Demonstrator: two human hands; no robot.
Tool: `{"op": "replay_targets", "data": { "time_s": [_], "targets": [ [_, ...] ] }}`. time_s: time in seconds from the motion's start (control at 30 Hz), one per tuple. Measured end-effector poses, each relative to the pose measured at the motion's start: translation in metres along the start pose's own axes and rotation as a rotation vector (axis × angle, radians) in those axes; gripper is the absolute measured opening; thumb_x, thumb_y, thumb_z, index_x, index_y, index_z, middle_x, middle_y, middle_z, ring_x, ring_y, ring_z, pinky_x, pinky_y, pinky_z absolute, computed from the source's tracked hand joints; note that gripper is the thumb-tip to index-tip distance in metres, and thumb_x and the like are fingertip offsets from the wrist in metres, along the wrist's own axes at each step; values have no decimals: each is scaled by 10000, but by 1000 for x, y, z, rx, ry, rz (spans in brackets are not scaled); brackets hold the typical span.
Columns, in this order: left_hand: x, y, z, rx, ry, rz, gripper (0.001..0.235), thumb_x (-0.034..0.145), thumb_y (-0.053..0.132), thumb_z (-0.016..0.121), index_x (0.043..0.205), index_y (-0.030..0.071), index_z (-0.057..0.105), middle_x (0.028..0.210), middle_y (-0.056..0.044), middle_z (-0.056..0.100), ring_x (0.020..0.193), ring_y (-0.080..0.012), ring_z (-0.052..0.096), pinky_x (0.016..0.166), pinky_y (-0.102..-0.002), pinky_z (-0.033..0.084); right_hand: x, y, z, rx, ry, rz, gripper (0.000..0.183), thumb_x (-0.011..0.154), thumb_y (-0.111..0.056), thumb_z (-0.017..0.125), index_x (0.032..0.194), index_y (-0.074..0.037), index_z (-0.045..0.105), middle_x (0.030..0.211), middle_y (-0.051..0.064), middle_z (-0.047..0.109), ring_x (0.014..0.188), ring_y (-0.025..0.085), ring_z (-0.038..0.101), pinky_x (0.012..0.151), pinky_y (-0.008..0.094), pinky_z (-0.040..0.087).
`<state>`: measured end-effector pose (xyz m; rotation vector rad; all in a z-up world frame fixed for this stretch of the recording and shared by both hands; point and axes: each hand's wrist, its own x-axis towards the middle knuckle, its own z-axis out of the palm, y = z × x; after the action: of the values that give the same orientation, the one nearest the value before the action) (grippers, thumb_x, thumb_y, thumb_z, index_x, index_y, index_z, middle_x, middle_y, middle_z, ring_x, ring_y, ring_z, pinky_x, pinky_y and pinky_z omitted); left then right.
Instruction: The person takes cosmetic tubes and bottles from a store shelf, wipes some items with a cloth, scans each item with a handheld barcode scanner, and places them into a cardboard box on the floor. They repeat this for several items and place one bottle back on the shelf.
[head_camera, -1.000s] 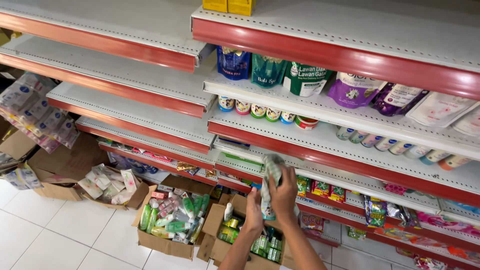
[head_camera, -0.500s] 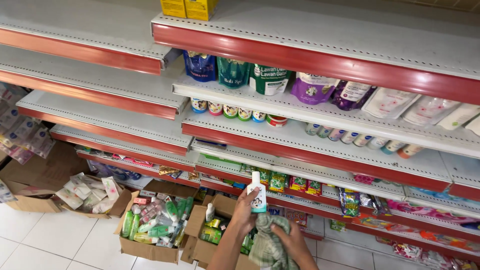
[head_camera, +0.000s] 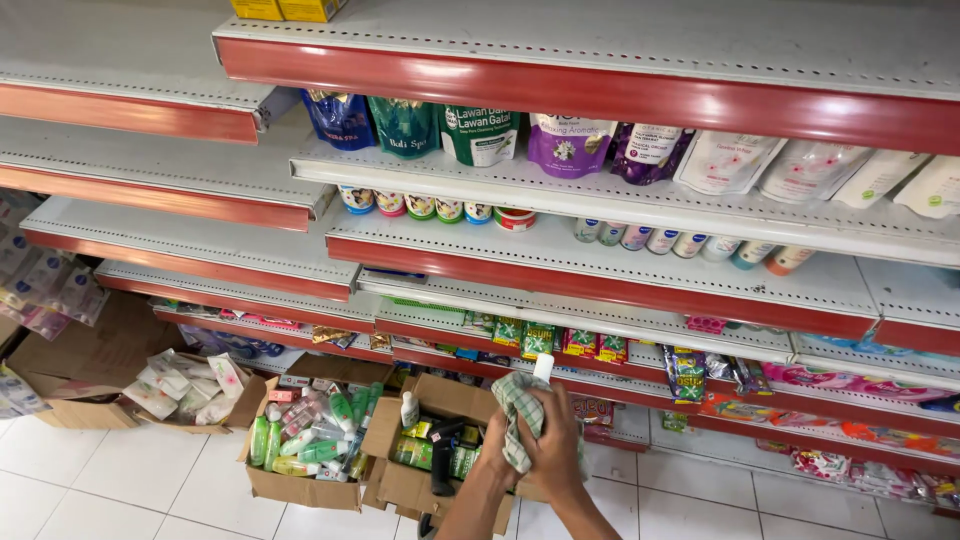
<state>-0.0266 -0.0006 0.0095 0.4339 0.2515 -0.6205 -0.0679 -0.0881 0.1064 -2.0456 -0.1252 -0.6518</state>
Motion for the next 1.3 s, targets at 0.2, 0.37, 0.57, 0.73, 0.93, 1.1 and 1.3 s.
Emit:
{"op": "replay_targets", "data": {
  "time_s": [0.2,0.37,0.57,0.73,0.93,1.1,1.3],
  "targets": [
    [-58,9,66,-66,20,52,476,1037,401,389,1372,98,539,1328,-120,643,1237,-262,624,1120,-466,464,76,-15,7,43,-13,67,250,897,-134,696,1107,-30,611,1023,150,617,957,328,668,813,435,545],
    [-56,12,56,-158,-51,197,504,1052,437,369,1391,81,482,1309,-141,628,1197,-320,619,1102,-543,468,88,-34,24,83,-36,36,185,951,-127,700,1076,-17,620,982,153,644,899,327,678,780,420,530],
    [-53,24,2,-178,164,333,461,1088,385,419,1424,86,519,1374,-118,607,1246,-301,599,1072,-494,496,14,-36,39,104,-253,9,217,873,-117,716,1045,-27,617,957,165,691,865,373,722,744,422,550],
    [-53,60,-38,-333,-329,400,523,1016,467,423,1383,108,521,1459,-124,544,1443,-334,503,1123,-513,443,-38,-21,42,158,-512,49,250,835,-86,731,1045,-30,606,1002,181,681,972,384,700,826,430,555],
    [-88,103,-57,-283,24,477,525,998,454,436,1412,138,506,1527,-97,518,1463,-336,416,1124,-579,385,-65,42,76,89,-436,213,338,835,-91,721,1154,-59,615,1070,165,695,1027,389,696,848,434,543],
    [-100,125,-88,-425,-35,433,566,1010,486,420,1452,136,471,1559,-77,482,1464,-320,410,1124,-555,390,-66,95,110,-301,-535,303,481,810,-223,797,1223,-112,578,1138,150,654,1091,380,640,846,486,504],
    [-110,162,-115,-370,36,396,609,1007,491,421,1493,125,439,1562,-89,480,1421,-344,452,1090,-536,420,-142,199,172,-567,-723,312,569,744,-314,841,1228,-158,587,1218,123,623,1177,350,588,891,457,518]
  ]
}}
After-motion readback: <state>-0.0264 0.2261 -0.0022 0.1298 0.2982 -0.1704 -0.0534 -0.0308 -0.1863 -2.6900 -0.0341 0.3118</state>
